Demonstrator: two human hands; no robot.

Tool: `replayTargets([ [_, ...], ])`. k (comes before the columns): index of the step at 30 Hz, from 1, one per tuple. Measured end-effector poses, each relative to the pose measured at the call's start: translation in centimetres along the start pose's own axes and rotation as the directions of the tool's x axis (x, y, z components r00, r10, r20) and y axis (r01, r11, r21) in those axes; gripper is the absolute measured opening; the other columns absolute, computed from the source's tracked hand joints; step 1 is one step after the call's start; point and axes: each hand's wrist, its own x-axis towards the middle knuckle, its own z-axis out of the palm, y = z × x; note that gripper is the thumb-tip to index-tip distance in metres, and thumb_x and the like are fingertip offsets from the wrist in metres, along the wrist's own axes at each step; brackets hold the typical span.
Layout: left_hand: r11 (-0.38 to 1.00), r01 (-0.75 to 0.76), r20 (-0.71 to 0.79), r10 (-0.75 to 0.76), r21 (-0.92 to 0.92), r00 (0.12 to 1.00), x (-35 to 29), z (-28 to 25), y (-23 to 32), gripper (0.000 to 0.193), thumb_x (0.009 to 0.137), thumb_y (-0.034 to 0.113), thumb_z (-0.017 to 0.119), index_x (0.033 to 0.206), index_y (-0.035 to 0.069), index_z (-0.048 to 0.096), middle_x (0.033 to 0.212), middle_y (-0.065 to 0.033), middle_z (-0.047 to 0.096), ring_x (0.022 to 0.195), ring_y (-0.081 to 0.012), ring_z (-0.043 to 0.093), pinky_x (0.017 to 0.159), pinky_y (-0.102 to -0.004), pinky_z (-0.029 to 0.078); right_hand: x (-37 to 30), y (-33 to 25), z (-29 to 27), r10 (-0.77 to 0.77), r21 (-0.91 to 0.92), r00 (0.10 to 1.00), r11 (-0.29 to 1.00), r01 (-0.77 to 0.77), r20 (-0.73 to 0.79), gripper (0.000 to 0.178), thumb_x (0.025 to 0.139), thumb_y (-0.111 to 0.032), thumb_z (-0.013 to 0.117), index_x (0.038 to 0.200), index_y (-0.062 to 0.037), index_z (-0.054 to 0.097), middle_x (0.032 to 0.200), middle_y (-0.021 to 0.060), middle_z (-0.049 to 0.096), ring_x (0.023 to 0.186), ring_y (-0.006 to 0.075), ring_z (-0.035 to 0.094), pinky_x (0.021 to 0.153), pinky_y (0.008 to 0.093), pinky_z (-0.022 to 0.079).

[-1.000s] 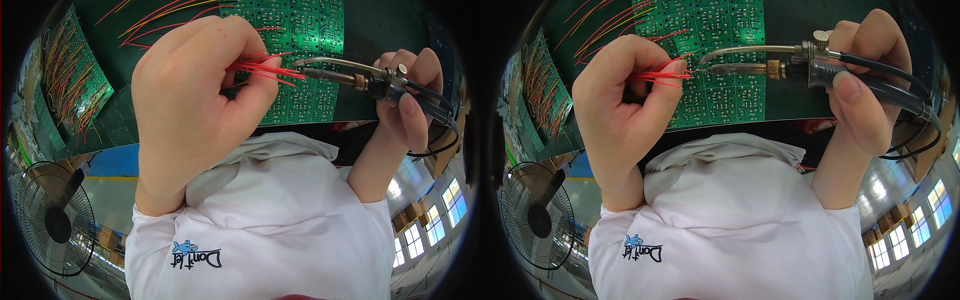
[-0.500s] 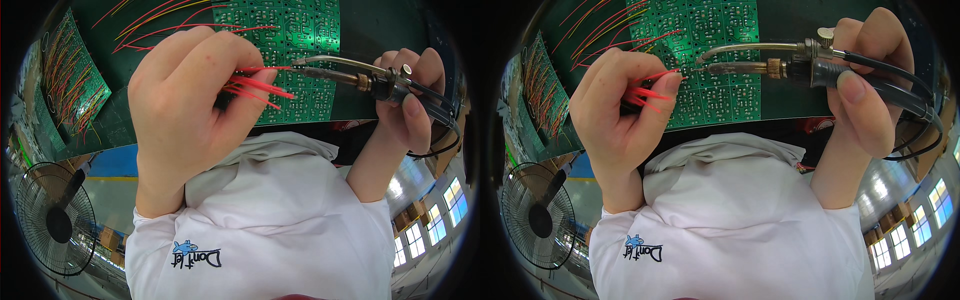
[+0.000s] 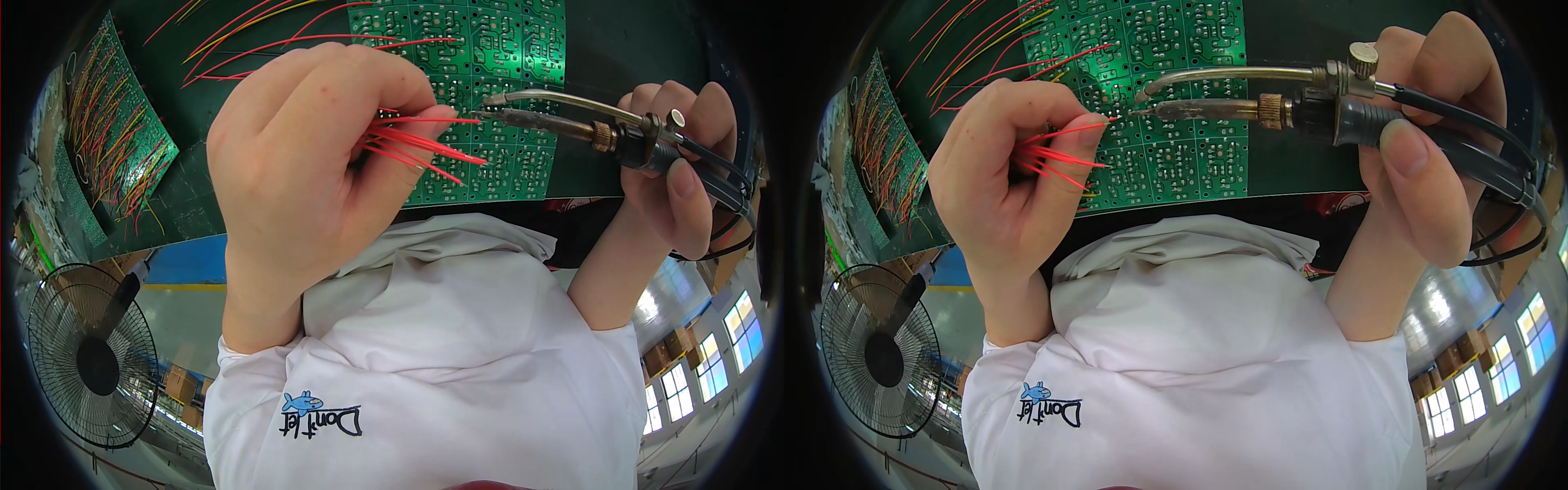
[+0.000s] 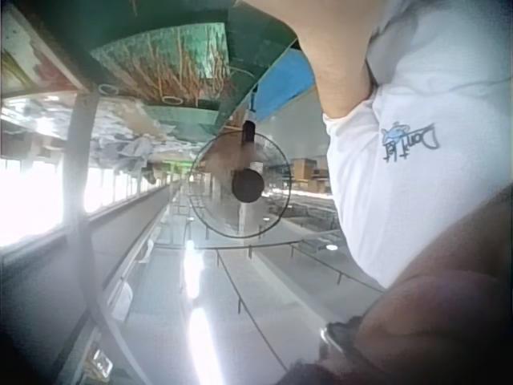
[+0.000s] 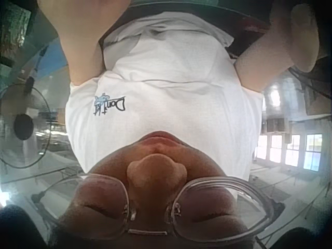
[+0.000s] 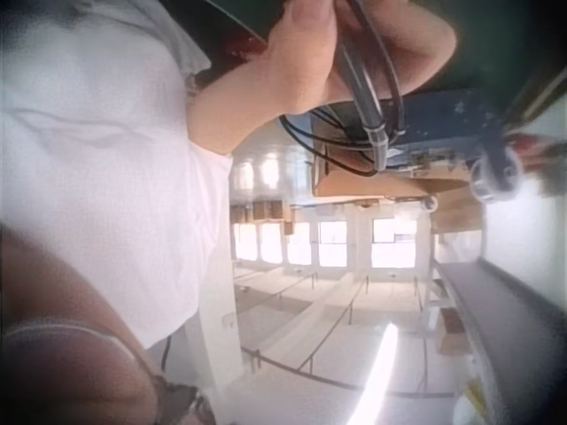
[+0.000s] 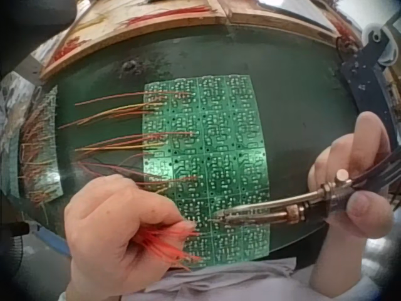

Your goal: The person solders multiple colored wires onto a circuit board using a soldering iron and solder wire.

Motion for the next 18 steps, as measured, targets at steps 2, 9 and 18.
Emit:
replayTargets([
  [2,1.0,-0.023,-0.004,0.023,-0.004,1.0,0.0,0.1,-0.2,0.015,0.08,0.0,0.079,0.083,0.002,0.064,0.073,-0.0022,0.063,0.059,-0.0105,0.051,0.053,-0.022,0.038,0.0,0.0,0.0,0.003,-0.005,1.0,1.0,-0.003,-0.003,0.03,0.082,-0.02,0.067,0.089,-0.0131,0.039,0.073,0.0039,0.045,0.065,0.012,0.038,0.06,0.0284,0.032],
  [9,0.998,-0.053,-0.03,0.053,0.02,0.998,-0.2,0.3,-0.2,0.019,0.076,-0.001,0.082,0.081,0.004,0.064,0.073,-0.0015,0.064,0.057,-0.0105,0.049,0.048,-0.0223,0.037,0.0,-0.4,1.1,0.024,-0.103,0.999,0.994,-0.028,-0.039,0.03,0.083,-0.021,0.067,0.089,-0.0127,0.039,0.073,0.0044,0.046,0.063,0.0118,0.038,0.059,0.0285,0.032],
  [18,0.998,-0.066,0.004,0.066,0.021,0.998,0.2,0.1,-0.2,0.019,0.073,-0.001,0.084,0.078,0.004,0.067,0.068,-0.0027,0.064,0.055,-0.0111,0.05,0.047,-0.0224,0.037,0.1,-0.4,0.6,0.01,-0.119,1.0,0.993,-0.009,0.008,0.03,0.082,-0.021,0.067,0.089,-0.012,0.039,0.073,0.0059,0.046,0.06,0.012,0.037,0.056,0.0283,0.03],
])
